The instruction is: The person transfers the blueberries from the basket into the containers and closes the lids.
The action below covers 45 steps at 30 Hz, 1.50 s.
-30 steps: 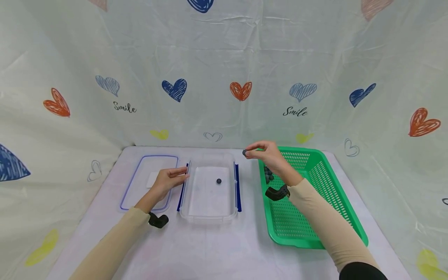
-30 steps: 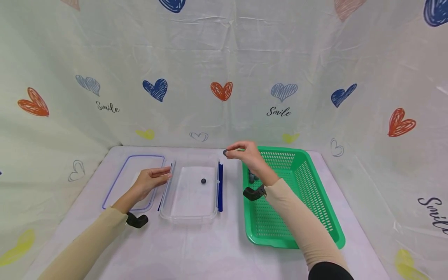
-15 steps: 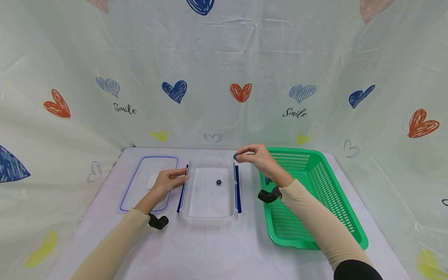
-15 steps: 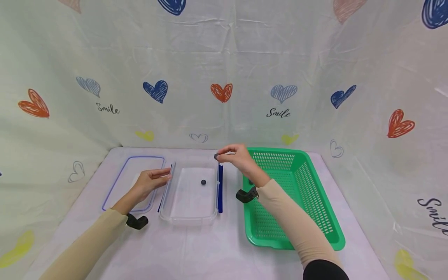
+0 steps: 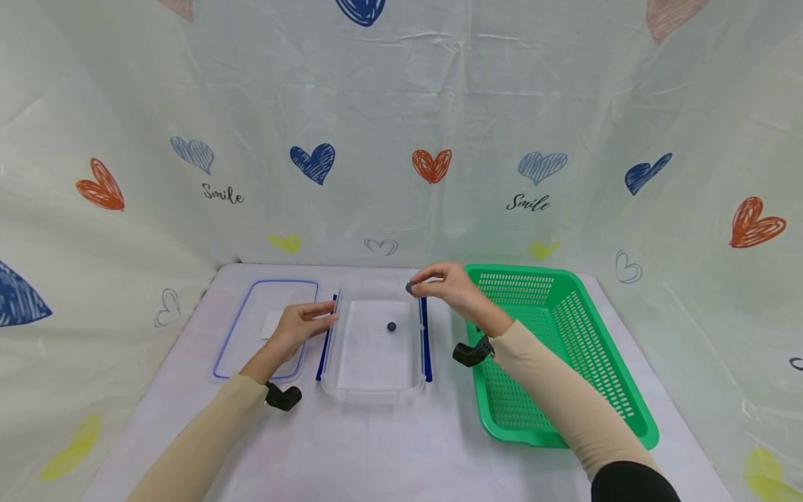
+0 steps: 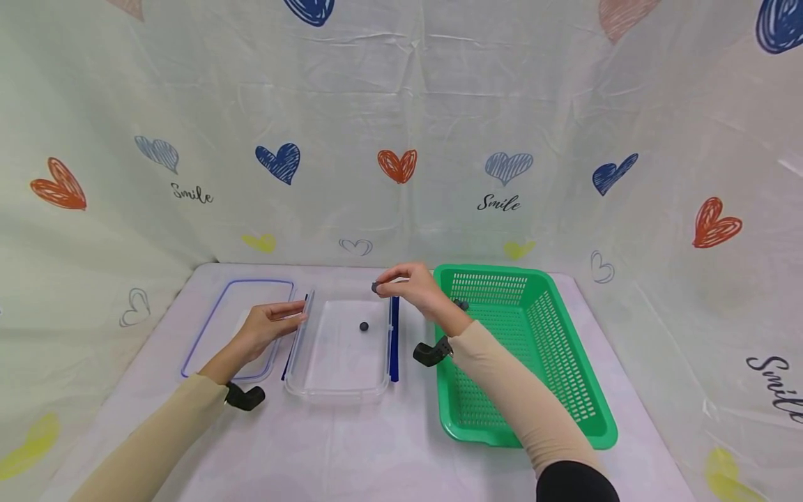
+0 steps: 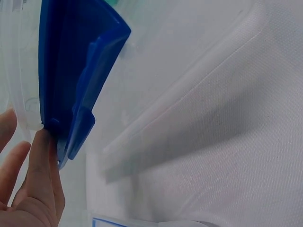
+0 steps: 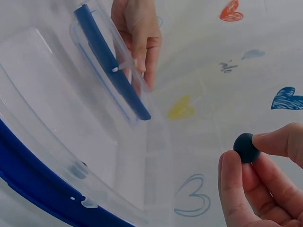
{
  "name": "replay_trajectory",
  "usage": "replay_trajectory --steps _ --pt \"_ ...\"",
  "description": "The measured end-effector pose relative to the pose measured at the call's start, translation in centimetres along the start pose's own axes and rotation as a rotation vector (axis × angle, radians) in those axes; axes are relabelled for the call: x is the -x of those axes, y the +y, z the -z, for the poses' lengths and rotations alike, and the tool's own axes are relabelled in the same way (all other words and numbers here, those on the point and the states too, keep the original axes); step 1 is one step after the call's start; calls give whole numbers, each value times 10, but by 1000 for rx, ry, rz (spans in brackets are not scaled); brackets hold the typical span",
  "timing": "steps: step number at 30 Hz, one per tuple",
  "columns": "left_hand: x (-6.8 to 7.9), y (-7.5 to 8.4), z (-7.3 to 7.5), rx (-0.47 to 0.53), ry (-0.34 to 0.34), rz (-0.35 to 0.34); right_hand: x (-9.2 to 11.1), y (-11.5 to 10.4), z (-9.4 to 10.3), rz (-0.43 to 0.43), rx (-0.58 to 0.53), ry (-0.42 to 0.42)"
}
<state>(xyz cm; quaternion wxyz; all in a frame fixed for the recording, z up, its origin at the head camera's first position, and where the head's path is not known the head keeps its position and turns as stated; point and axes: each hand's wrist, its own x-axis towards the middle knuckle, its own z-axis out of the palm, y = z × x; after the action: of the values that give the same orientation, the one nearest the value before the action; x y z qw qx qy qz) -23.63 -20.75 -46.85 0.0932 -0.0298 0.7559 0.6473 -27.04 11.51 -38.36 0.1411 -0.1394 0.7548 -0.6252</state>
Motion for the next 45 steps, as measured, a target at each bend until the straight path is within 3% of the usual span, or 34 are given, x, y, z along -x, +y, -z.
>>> replay_trajectory --steps 19,45 --pt "-2 -2 -1 -2 6 6 -3 13 -19 -5 42 -95" --pt "0 1 0 -11 -8 7 -8 25 -38 -37 133 -131"
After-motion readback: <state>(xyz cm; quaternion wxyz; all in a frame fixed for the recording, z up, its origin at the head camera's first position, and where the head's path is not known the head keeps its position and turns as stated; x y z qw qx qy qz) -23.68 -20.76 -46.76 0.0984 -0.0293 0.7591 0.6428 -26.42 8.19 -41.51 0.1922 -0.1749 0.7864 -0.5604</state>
